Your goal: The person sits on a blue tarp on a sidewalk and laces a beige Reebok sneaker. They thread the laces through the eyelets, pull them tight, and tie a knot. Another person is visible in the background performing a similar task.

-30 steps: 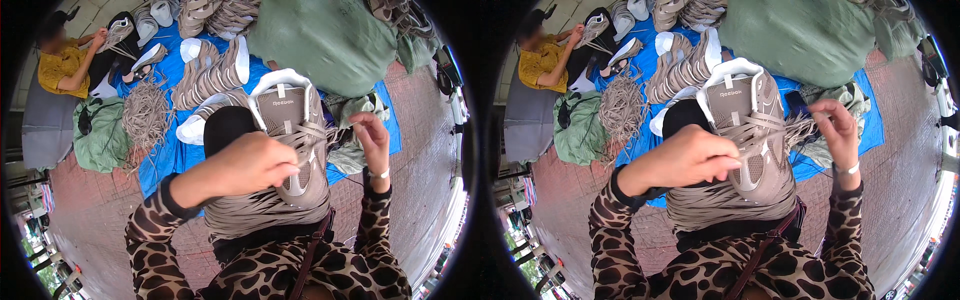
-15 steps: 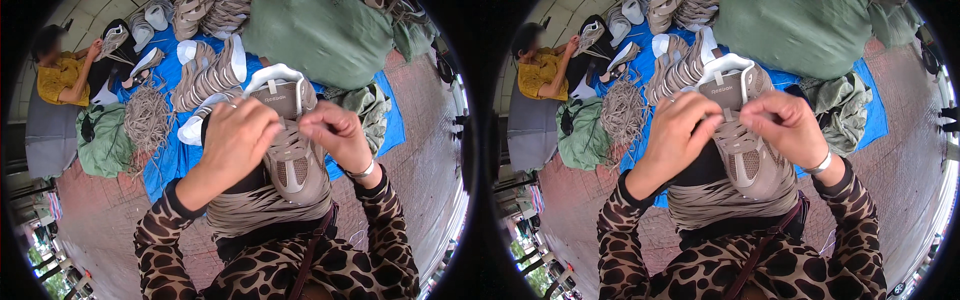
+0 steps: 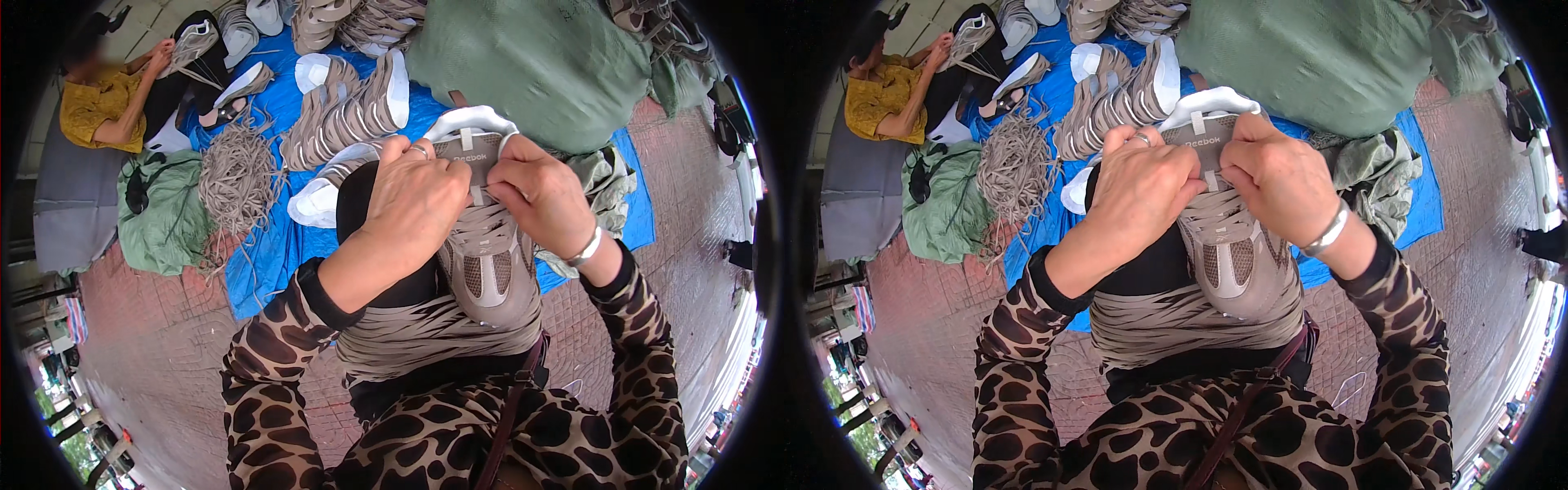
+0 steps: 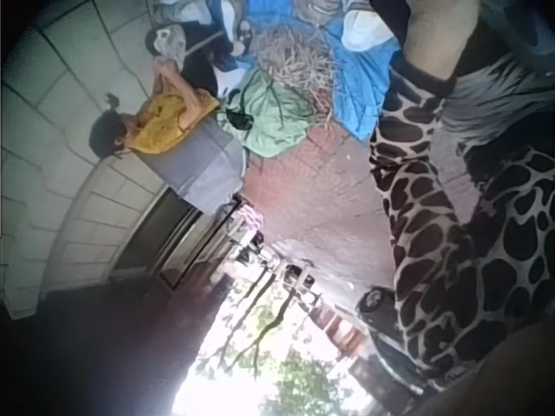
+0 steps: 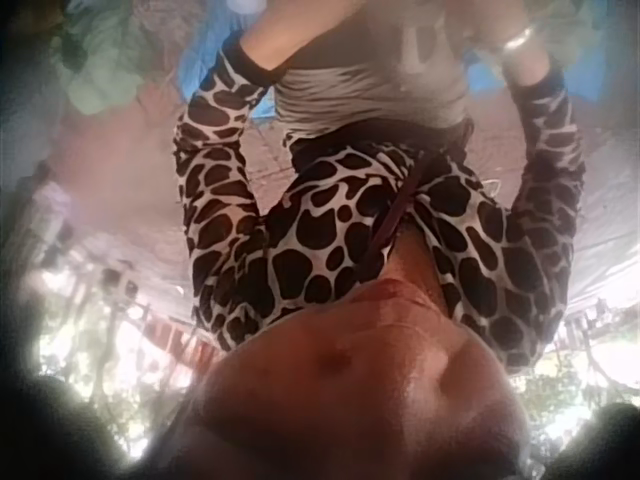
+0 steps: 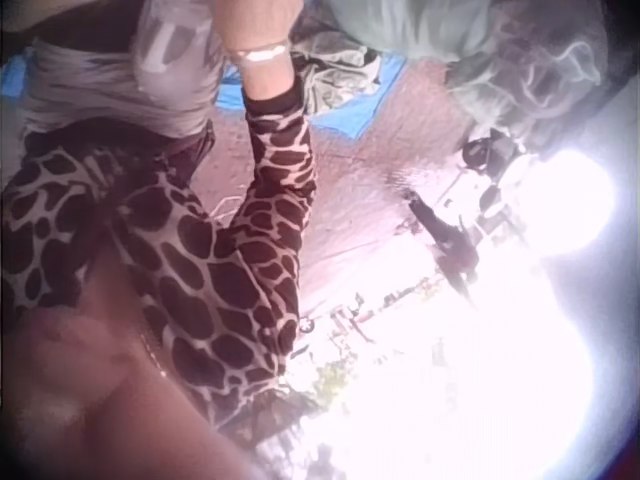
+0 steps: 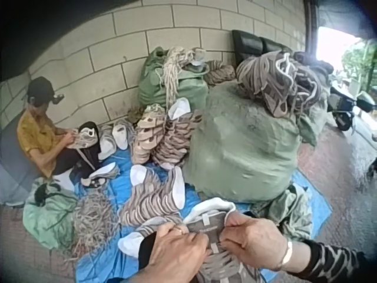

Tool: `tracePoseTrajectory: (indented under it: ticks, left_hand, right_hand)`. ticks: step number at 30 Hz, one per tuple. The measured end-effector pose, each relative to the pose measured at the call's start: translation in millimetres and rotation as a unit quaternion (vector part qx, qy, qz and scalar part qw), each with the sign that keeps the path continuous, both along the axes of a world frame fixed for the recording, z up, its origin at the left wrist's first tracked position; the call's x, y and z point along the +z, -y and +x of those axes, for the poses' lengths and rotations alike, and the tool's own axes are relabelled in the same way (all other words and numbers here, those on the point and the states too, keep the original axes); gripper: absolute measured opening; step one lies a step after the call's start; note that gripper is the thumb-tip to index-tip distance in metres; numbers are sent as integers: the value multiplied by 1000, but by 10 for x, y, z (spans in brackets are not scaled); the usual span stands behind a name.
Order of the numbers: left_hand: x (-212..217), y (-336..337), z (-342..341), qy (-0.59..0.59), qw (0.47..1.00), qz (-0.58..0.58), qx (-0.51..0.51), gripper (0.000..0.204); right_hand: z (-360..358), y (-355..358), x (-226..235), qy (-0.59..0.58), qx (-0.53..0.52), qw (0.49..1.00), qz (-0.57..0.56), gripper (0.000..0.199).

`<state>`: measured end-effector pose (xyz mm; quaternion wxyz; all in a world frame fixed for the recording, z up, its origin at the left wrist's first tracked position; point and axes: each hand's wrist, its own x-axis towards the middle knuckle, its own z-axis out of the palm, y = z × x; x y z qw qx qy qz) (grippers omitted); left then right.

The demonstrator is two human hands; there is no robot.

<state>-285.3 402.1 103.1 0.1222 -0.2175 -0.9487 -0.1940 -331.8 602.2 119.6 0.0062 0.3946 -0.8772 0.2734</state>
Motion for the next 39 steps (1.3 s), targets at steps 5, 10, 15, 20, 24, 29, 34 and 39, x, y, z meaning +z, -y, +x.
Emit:
tracePoseTrajectory:
  ticks: [5,10,15,20,24,29,34,39]
  left_hand:
    - [9,61,-15,22,999,26,-13,15]
    - [-11,77,-17,50,999,17,-1,11]
    - [25,59,-62,60,998,2,-8,11]
    - [151,84,12,-27,999,8,-45,11]
    - [164,436,274,-66,995,-73,23,15]
    - [-159,1484,532,-153,951,-194,187,12]
    - [-546,2708,1213,-145,836,-321,421,11]
    - [-948,3513,2007,-30,724,-222,653,13]
  right_hand:
    - [-83,-43,20,40,27,998,-46,9]
    - [-100,2,-40,-4,30,999,-12,8]
    - [-104,82,-192,-40,15,999,2,8]
    - [79,-97,-161,-46,-64,988,-136,17]
    - [431,-327,-278,11,-162,970,-180,19]
    - [541,-476,-539,246,-243,905,-249,12]
    - [495,-450,-459,262,-189,902,-287,13]
    - [424,-791,-279,7,-134,991,-9,20]
